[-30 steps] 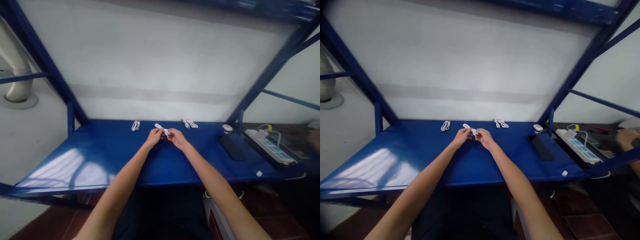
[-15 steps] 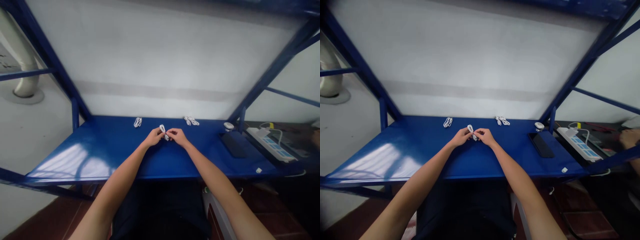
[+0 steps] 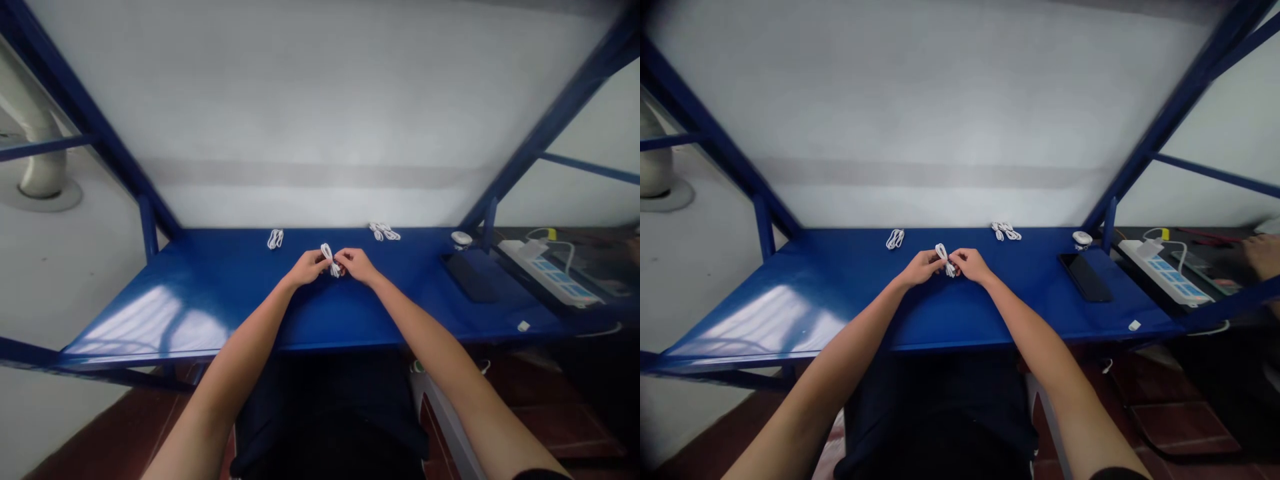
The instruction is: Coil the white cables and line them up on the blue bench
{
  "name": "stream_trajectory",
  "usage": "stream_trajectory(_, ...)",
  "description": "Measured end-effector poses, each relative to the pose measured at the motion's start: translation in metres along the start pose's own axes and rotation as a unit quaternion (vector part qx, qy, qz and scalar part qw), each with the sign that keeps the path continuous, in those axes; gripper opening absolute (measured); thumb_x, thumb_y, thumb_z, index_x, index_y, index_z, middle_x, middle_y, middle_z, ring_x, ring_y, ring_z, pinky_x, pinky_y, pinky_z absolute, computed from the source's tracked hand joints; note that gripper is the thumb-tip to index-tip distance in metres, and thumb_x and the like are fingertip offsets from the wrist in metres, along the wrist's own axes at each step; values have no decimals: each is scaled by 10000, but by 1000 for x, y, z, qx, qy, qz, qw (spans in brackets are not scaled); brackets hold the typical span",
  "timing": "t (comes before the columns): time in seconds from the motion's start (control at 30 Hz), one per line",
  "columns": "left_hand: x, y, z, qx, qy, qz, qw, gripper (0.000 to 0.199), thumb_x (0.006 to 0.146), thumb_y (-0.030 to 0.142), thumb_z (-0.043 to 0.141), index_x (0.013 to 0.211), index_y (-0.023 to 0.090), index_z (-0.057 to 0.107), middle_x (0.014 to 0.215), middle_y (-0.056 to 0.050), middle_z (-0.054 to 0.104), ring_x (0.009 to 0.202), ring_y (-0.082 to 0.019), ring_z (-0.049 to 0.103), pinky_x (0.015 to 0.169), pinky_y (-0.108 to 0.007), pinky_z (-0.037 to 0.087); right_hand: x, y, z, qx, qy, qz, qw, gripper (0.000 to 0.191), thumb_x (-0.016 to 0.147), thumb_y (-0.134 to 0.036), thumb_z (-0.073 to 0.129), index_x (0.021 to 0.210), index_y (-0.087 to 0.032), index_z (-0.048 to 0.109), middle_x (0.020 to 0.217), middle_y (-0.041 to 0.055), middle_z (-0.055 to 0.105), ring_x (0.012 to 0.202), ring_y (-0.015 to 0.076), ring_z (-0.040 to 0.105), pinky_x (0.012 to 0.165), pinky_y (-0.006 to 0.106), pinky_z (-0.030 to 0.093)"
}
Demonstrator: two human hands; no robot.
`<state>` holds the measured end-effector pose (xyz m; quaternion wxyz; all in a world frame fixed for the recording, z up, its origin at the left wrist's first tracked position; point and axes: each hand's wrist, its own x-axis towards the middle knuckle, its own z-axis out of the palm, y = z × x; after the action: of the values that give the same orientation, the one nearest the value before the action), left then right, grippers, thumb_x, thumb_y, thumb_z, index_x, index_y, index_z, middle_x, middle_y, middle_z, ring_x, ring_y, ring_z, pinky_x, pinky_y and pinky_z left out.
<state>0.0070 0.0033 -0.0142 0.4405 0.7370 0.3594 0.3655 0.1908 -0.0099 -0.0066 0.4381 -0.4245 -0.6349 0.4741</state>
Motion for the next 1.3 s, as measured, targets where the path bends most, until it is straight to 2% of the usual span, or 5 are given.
stream_trajectory(0.6,-4,9,3,106,48,48,992,254,829,400,602,848,149,639,774,-41,670,680,-161,582,647,-264,441,3,3,-6,107,-27,122,986,140,644,-266,757,679,-149,688,621,15,641,552,103,593,477,190,494)
stream_trajectory(0.73,-3,11,4,81,55,45,994,256,824,394,612,858,142,644,787,-44,676,683,-155,589,649,-261,448,3,4,-3,107,-18,88,990,148,637,-287,743,685,-159,688,630,5,644,566,103,585,496,194,470)
stream_trajectory(0.9,-3,14,3,-83,21,-27,996,324,794,443,643,863,126,640,734,-36,659,611,-125,568,585,-247,444,0,-2,-1,98,-22,27,995,213,662,-365,730,731,-174,665,624,-9,643,561,119,575,570,245,466)
stream_trajectory(1.1,-7,20,1,-272,-48,-124,953,325,744,418,729,780,106,645,706,-68,659,625,-128,596,602,-262,458,-7,-14,-2,-20,-16,-96,995,163,759,-366,656,758,-204,638,741,6,616,677,148,556,664,281,468)
stream_trajectory(1.3,-8,23,1,-309,-70,-146,937,333,740,408,745,829,103,645,746,-95,682,698,-166,643,669,-301,502,-8,-14,-3,-90,-8,-150,984,133,809,-344,605,792,-215,632,838,23,609,782,169,565,733,295,468)
